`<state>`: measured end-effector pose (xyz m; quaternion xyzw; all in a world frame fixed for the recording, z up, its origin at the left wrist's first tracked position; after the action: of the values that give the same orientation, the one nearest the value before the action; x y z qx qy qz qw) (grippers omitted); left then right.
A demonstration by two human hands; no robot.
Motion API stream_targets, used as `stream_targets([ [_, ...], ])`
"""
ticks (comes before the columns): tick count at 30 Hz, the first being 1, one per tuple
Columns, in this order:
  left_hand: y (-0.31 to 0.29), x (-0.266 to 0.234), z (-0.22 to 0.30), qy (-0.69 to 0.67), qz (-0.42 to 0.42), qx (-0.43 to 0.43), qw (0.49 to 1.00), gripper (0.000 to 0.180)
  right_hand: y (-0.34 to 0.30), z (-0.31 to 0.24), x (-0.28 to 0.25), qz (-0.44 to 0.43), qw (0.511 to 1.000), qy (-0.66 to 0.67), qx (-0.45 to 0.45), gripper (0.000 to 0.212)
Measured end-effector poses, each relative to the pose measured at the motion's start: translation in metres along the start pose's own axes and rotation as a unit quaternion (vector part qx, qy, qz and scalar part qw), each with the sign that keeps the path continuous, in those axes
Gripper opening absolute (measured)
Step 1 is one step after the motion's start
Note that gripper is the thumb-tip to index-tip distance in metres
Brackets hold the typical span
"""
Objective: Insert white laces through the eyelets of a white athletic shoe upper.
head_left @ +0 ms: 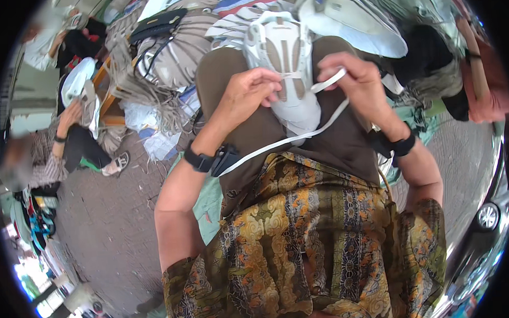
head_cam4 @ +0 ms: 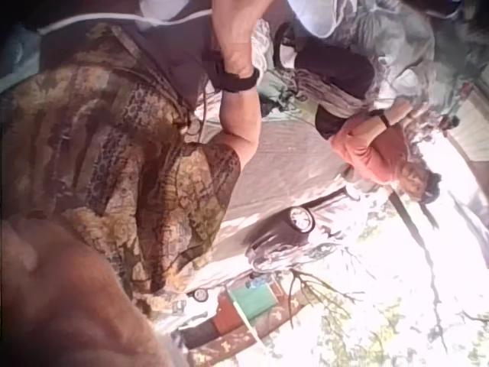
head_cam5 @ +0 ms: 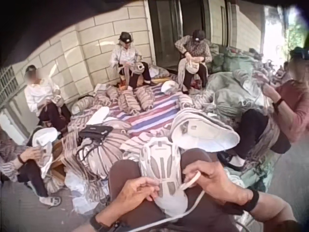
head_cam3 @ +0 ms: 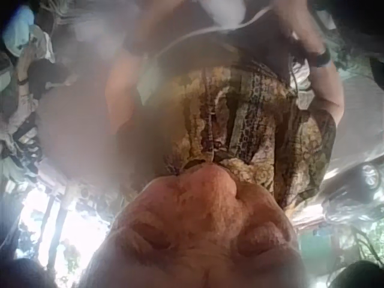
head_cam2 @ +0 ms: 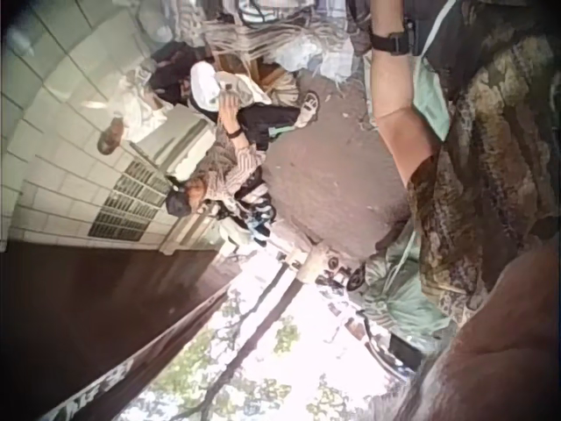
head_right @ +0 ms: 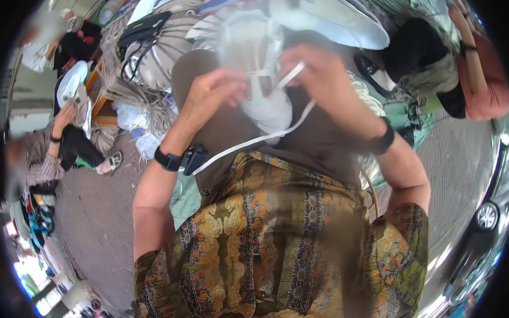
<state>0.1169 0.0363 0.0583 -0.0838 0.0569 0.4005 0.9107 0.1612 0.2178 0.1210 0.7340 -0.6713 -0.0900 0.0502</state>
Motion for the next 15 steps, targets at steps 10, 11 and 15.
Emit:
stream_targets([
  [10, -0.004, 0.099, 0.097, -0.079, -0.242, 0.107, 0.961, 0.043, 0.004, -0.084, -0.005, -0.015, 0.999, -0.038, -0.03, 0.024],
  [11, -0.014, 0.11, 0.102, -0.094, -0.282, 0.06, 0.953, 0.036, 0.01, -0.087, -0.017, 0.021, 0.998, -0.022, -0.046, 0.023],
  [15, -0.066, 0.065, 0.09, -0.113, -0.286, 0.029, 0.951, 0.028, 0.023, -0.066, -0.08, 0.095, 0.994, -0.046, -0.023, 0.024],
])
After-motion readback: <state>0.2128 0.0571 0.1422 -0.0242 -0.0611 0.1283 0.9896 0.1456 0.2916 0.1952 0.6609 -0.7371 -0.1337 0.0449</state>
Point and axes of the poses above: each hand's wrist, its own y-axis towards the middle knuckle, its own x-axis out of the palm, z = x × y, the point moved 10 cm from there along y, towards the middle knuckle, and after that the axes turned 10 degrees about y, right-handed, at the moved point
